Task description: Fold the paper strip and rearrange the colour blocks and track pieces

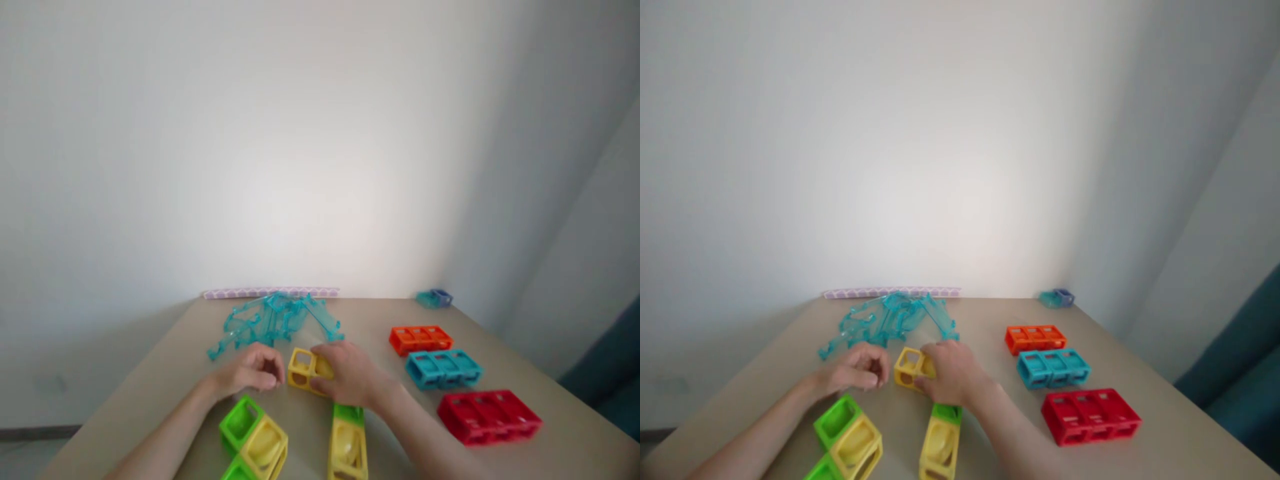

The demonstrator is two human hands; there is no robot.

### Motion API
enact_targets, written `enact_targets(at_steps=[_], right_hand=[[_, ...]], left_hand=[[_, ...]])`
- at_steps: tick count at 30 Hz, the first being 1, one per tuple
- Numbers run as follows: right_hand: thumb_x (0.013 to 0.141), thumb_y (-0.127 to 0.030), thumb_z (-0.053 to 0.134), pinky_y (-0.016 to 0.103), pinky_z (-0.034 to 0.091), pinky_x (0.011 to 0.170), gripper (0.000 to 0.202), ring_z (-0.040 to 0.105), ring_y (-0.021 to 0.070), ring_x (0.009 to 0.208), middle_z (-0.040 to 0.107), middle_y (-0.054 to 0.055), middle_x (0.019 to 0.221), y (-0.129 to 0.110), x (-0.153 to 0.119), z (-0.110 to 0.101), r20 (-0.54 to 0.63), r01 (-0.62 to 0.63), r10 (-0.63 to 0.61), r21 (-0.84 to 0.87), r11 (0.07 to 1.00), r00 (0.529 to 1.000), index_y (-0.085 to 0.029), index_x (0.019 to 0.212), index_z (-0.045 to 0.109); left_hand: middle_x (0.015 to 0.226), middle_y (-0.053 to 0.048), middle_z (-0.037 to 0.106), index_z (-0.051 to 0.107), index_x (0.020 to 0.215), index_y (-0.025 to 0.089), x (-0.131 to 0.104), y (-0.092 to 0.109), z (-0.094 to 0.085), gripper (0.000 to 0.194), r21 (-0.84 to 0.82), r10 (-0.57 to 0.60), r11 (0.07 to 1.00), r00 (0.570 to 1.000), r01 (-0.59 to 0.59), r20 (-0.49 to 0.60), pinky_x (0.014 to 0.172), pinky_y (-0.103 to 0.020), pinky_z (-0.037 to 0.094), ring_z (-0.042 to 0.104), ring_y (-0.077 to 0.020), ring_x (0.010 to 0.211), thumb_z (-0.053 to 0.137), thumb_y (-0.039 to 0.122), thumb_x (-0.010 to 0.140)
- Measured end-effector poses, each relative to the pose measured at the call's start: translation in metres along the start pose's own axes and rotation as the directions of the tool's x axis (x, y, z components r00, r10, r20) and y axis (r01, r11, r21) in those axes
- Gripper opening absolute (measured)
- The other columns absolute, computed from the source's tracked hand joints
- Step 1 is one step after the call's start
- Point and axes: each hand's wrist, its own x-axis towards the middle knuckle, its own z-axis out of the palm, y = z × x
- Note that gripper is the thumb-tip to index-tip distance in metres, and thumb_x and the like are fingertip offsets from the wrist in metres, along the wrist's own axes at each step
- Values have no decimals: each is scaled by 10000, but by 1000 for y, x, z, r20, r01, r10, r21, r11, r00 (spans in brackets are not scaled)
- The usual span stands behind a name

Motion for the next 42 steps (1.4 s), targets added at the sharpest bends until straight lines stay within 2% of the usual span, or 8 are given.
enact_targets(at_steps=[4, 9, 12, 17, 24, 30, 34, 42], right_hand=[[751, -448, 674, 356, 465, 820, 447, 635, 278, 939, 704, 118, 1029, 7, 0, 13, -42, -45, 50, 101, 994, 998, -189, 1115, 678], [893, -397, 509, 311, 447, 797, 326, 642, 224, 872, 729, 81, 954, 12, -8, 12, -128, 12, 25, 283, 959, 991, -195, 1030, 725], [918, -363, 453, 280, 443, 707, 343, 639, 192, 770, 734, 58, 862, 15, -7, 17, -177, -38, 111, 370, 928, 978, -181, 945, 742], [917, -399, 428, 256, 408, 623, 413, 588, 167, 675, 693, 27, 713, 19, -4, 25, -199, -124, 232, 445, 887, 952, -154, 774, 728], [915, -428, 423, 264, 406, 611, 435, 573, 172, 675, 658, 23, 683, 21, -3, 26, -181, -143, 256, 478, 867, 950, -154, 772, 730], [921, -468, 401, 277, 436, 661, 458, 598, 183, 734, 692, 37, 769, 18, -3, 26, -148, -148, 272, 555, 818, 951, -168, 905, 747], [925, -459, 388, 269, 448, 643, 456, 614, 183, 750, 697, 46, 799, 11, -1, 33, -120, -153, 299, 647, 747, 947, -174, 966, 742], [892, -380, 470, 266, 427, 629, 346, 595, 168, 694, 708, 40, 794, 4, 1, 39, -188, -90, 281, 662, 744, 941, -158, 922, 735]], left_hand=[[635, -2, 588, 706, 783, 153, -4, 8, 1, 316, 91, -141, 987, 988, 135, 61, 550, -235, 323, 474, -118, 579, 809, 393, 604], [751, 1, 636, 715, 866, 202, -10, 22, 4, 422, 116, -241, 968, 950, 221, 196, 625, -248, 378, 516, -137, 667, 870, 367, 510], [720, 13, 621, 714, 845, 201, -12, 24, 6, 370, 130, -273, 960, 937, 249, 218, 609, -241, 370, 511, -128, 646, 852, 357, 538], [641, 40, 542, 650, 744, 175, -9, 20, 10, 317, 174, -229, 963, 965, 206, 125, 545, -221, 304, 442, -107, 592, 812, 393, 581], [736, 50, 439, 483, 761, 190, -2, 7, 18, 368, 306, 6, 952, 998, 13, -59, 597, -213, 341, 407, -109, 667, 782, 367, 641], [1167, -71, 480, 531, 1032, 216, 1, 4, 33, 387, 450, 228, 884, 958, -129, -174, 930, -336, 393, 458, -241, 1108, 721, 332, 715], [1189, -89, 519, 513, 1168, 224, 5, 1, 45, 476, 391, 197, 915, 957, -101, -214, 941, -367, 402, 500, -262, 1100, 697, 335, 743], [938, -60, 639, 628, 977, 179, 10, 2, 49, 214, 344, 140, 939, 931, -16, -338, 765, -299, 439, 587, -218, 878, 576, 325, 830]])
